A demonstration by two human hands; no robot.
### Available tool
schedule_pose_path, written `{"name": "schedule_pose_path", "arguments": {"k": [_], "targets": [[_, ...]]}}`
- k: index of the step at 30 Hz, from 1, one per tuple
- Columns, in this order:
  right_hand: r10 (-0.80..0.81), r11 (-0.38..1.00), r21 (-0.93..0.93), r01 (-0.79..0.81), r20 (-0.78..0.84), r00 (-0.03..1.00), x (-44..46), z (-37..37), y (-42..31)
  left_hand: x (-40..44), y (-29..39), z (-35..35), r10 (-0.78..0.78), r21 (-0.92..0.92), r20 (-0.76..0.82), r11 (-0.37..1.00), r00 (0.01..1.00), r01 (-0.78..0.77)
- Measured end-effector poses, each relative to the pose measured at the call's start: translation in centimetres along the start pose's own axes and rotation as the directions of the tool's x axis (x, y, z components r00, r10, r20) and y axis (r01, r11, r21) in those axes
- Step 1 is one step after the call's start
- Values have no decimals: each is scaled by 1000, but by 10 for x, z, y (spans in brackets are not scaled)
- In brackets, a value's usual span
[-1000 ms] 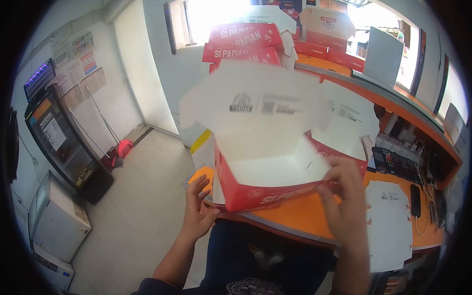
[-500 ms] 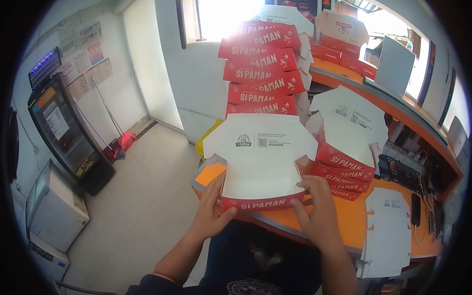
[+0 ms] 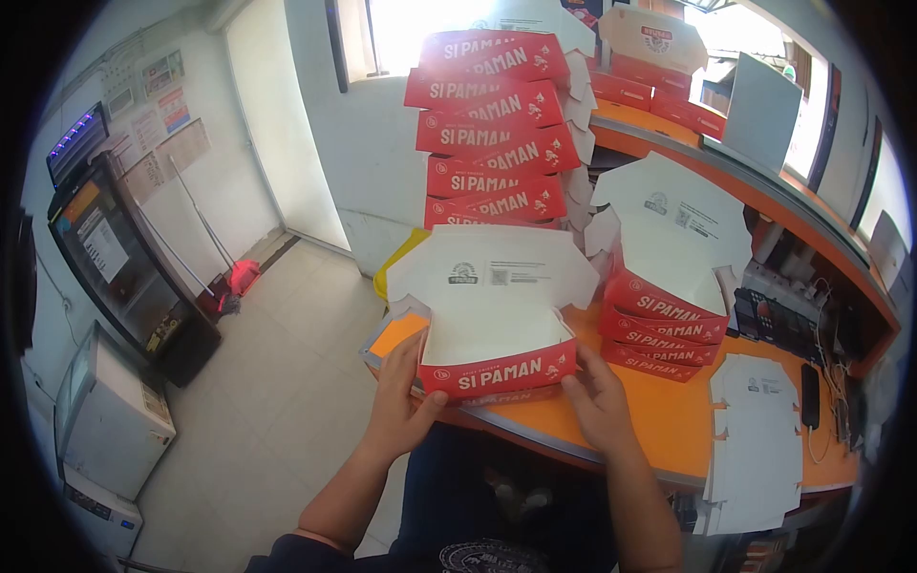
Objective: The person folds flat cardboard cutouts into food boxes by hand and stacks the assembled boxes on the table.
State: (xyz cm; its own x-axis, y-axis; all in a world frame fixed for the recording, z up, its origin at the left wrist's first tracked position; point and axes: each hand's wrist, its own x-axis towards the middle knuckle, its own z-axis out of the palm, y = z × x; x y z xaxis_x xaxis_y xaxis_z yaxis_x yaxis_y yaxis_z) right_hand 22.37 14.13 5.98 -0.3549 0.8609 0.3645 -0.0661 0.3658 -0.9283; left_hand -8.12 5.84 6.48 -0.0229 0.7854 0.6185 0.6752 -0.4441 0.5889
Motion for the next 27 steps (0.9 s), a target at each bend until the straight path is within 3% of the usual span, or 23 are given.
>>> {"name": "schedule_pose_path", "arguments": {"k": [5, 8, 10, 14, 16, 17, 19, 23, 27], "targets": [[-11, 996, -86, 10, -10, 1000, -1, 4, 2, -2, -5, 6, 12, -67, -40, 998, 999, -15], [-116, 953, -279, 116, 18, 993, 6, 3, 4, -2, -6, 7, -2, -58, -42, 998, 999, -1], [-102, 971, -217, 97, -12, 995, 7, 4, 11, 0, -7, 7, -19, -42, -58, 999, 998, 17], [-120, 993, -34, 116, -133, 984, 12, 17, 3, 2, -8, 10, -101, -173, -137, 982, 985, 76], [-73, 997, -29, 70, -123, 990, 10, 14, 1, 2, -10, 10, -139, -190, -174, 976, 975, 105], [-50, 998, -28, 47, -119, 992, 10, 11, -1, 2, -11, 8, -89, -152, -162, 986, 983, 65], [-157, 941, -309, 135, -48, 986, 10, 0, -10, 5, -14, -5, 9, -77, -132, 997, 991, -19], [-320, 662, -652, 369, 199, 926, 18, -17, -31, 15, -33, -22, 247, -20, -61, 968, 967, -248], [-294, 631, -652, 422, 302, 907, 25, -22, -43, 33, -32, -35, 331, -102, 35, 940, 943, -326]]}}
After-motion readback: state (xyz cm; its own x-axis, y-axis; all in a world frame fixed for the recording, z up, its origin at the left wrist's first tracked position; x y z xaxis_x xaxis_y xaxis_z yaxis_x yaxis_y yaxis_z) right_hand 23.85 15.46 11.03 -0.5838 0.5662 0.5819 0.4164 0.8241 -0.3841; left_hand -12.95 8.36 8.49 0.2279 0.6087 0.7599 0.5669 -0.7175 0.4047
